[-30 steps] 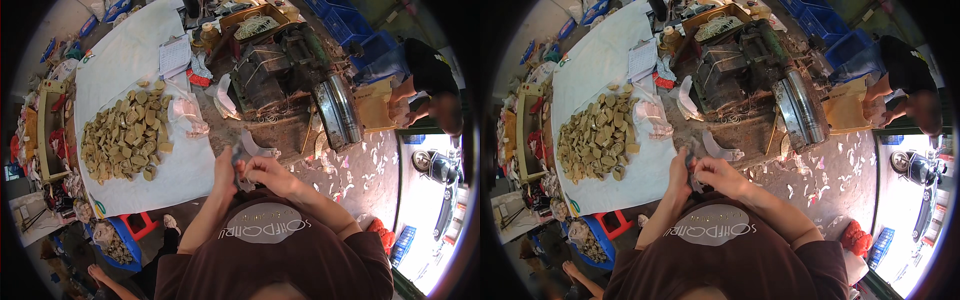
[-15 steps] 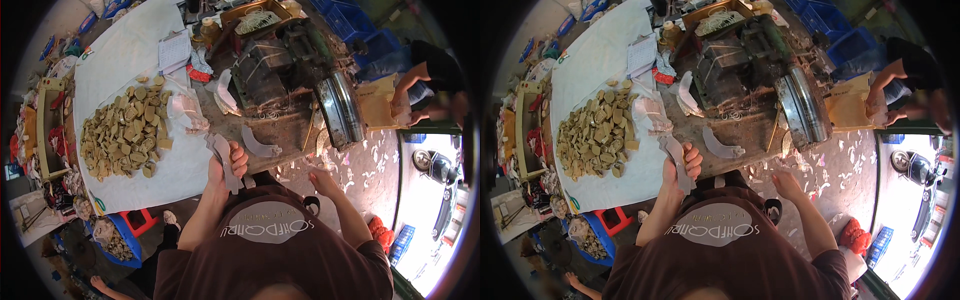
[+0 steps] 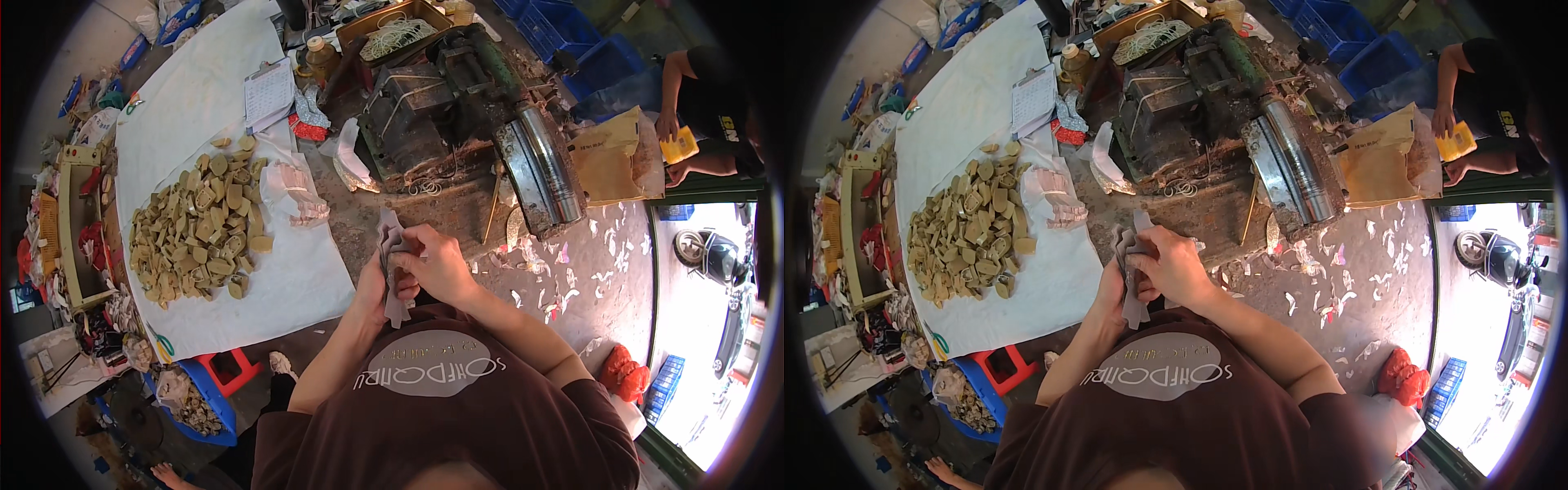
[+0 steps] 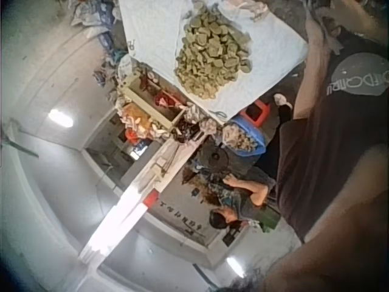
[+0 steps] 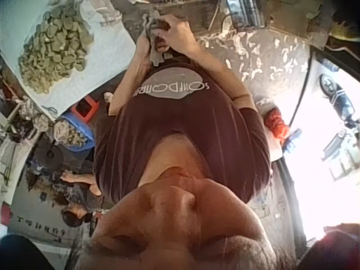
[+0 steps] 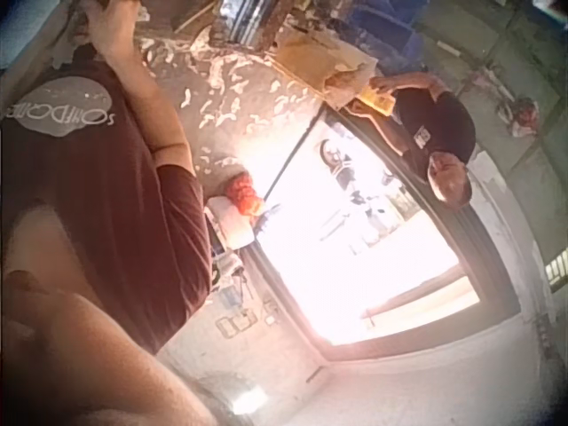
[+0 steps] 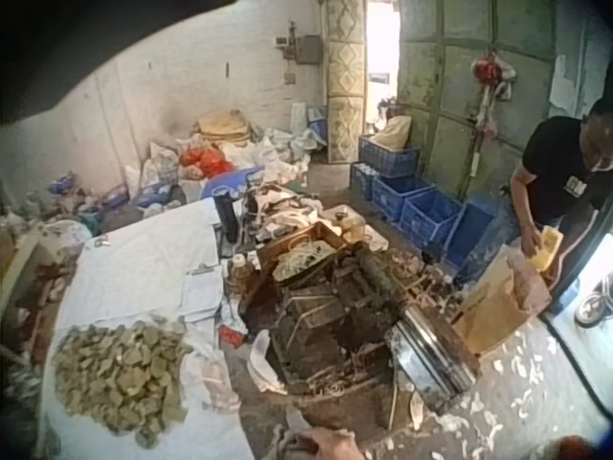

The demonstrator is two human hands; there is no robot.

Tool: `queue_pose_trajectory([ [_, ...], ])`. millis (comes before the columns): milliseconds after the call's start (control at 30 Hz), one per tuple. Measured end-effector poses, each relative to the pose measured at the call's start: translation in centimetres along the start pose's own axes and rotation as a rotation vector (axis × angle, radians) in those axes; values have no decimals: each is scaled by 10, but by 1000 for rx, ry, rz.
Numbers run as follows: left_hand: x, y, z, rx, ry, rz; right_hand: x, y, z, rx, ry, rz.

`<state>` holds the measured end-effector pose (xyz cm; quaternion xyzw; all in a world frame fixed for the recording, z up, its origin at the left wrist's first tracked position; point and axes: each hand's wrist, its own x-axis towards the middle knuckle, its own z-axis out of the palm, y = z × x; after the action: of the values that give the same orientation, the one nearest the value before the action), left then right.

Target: The person walks through a cluttered workshop and approaches a table covered with beige plastic parts. They pick up a stack of grey curved plastic pieces, separate them, and place them on the table. The person then picks up a clipboard, flips through the pages, and places it back down. Finally, they pick up a single grey piece and examine it closely.

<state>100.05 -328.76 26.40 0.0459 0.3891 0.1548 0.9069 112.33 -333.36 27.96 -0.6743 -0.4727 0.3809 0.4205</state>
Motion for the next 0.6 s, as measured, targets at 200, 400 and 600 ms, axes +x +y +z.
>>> queue_pose_trajectory([
  [200,5,-2,-16,-46,8,12,-8,-3,-6,96,78,-29],
  [400,7,-1,-24,-168,-109,131,-32,19,-43,26,127,11],
  [600,4,18,-51,-161,-97,187,-111,129,-138,-970,-391,245],
])
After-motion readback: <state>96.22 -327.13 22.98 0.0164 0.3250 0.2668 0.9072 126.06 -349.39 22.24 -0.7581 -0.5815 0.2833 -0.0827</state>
